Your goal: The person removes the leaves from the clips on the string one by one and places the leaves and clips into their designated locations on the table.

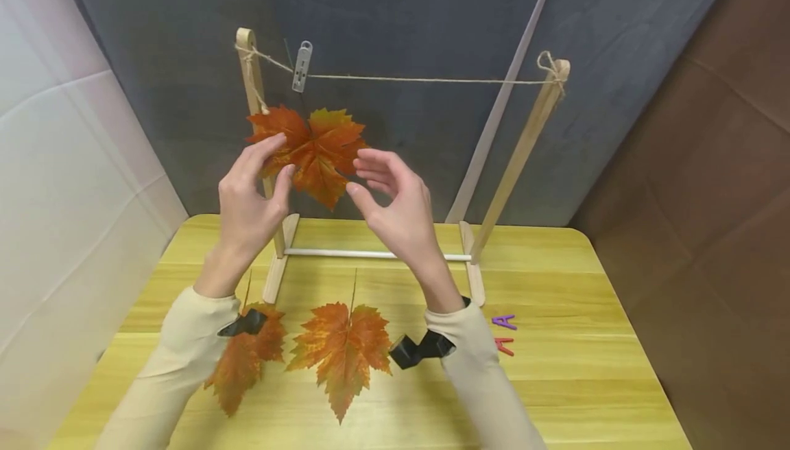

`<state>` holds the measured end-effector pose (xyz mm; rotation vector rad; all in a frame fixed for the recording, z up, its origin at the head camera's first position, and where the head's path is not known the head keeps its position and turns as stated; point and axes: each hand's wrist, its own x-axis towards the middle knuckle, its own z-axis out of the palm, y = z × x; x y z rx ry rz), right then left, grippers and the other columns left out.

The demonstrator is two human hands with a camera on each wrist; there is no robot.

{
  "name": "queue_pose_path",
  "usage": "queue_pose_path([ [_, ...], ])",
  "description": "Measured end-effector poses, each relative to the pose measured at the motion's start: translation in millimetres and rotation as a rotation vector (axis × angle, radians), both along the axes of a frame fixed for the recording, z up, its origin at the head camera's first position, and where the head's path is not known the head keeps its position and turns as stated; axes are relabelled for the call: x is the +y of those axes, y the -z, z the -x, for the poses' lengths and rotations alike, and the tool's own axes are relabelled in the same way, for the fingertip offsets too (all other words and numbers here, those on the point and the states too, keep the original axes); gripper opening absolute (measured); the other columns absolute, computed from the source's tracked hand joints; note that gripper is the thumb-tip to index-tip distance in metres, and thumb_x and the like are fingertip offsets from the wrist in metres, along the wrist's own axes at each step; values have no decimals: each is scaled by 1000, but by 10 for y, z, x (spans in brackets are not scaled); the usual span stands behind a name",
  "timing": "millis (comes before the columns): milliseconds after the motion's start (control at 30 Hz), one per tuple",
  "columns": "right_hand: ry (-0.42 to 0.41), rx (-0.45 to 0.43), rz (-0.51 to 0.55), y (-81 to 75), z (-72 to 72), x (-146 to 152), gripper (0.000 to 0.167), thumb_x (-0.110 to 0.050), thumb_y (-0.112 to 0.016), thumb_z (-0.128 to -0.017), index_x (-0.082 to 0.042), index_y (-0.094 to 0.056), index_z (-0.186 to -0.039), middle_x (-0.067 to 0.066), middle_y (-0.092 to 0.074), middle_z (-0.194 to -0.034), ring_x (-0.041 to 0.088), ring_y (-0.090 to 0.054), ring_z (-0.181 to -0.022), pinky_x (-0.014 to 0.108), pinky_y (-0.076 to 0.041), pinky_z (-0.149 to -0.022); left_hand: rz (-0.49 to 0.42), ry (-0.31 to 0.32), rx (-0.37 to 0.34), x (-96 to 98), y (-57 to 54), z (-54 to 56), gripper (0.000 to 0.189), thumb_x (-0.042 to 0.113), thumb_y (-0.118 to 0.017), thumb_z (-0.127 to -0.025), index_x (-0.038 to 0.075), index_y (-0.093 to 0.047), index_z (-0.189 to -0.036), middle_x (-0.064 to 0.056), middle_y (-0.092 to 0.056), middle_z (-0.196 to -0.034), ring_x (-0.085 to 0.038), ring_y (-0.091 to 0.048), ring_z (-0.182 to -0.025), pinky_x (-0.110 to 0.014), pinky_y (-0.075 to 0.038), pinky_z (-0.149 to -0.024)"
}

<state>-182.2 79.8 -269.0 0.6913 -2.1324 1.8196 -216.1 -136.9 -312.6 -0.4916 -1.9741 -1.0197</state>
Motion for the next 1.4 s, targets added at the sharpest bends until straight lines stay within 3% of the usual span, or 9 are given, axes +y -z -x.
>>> queue_pose_path([
  [167,7,23,27,-147,78,-94,38,1,-69,-91,6,-60,-128,22,-68,-124,32,-67,-114,41,-52,-103,38,9,-12,-16,-97,73,36,2,-63,-97,-6,-61,-132,-22,-65,-132,-34,-60,-126,-46,-47,-109],
  [433,-33,19,92,-365,193,-234,40,4,-69,-91,10,-58,-129,29,-64,-126,41,-64,-117,34,-53,-103,68,-2,-4,-18,-230,151,37,4,-63,-97,-7,-61,-132,-23,-64,-133,-36,-59,-126,-46,-45,-111],
  [800,-11,-12,105,-641,349,-316,44,2,-69,-91,6,-58,-133,19,-65,-132,22,-66,-121,30,-50,-106,61,14,-40,76,-393,258,41,5,-65,-95,-8,-59,-133,-24,-62,-134,-37,-56,-128,-43,-41,-115],
  [933,-3,-12,106,-734,391,-360,45,0,-70,-91,6,-58,-134,18,-65,-133,21,-66,-122,28,-50,-106,49,18,-54,116,-444,295,40,5,-66,-95,-9,-59,-132,-24,-62,-132,-37,-56,-128,-44,-41,-114],
  [1133,23,-34,126,-815,465,-434,45,1,-71,-90,6,-59,-133,18,-65,-134,21,-66,-123,28,-49,-106,41,-15,-100,174,-492,350,40,10,-65,-96,-7,-59,-132,-24,-63,-127,-37,-57,-122,-45,-42,-112],
  [1400,85,-5,86,-825,601,-508,44,-1,-70,-91,5,-59,-133,17,-65,-134,19,-66,-123,23,-50,-103,55,-92,-189,232,-520,409,43,15,-65,-97,-5,-57,-134,-23,-62,-131,-38,-52,-126,-42,-40,-112],
])
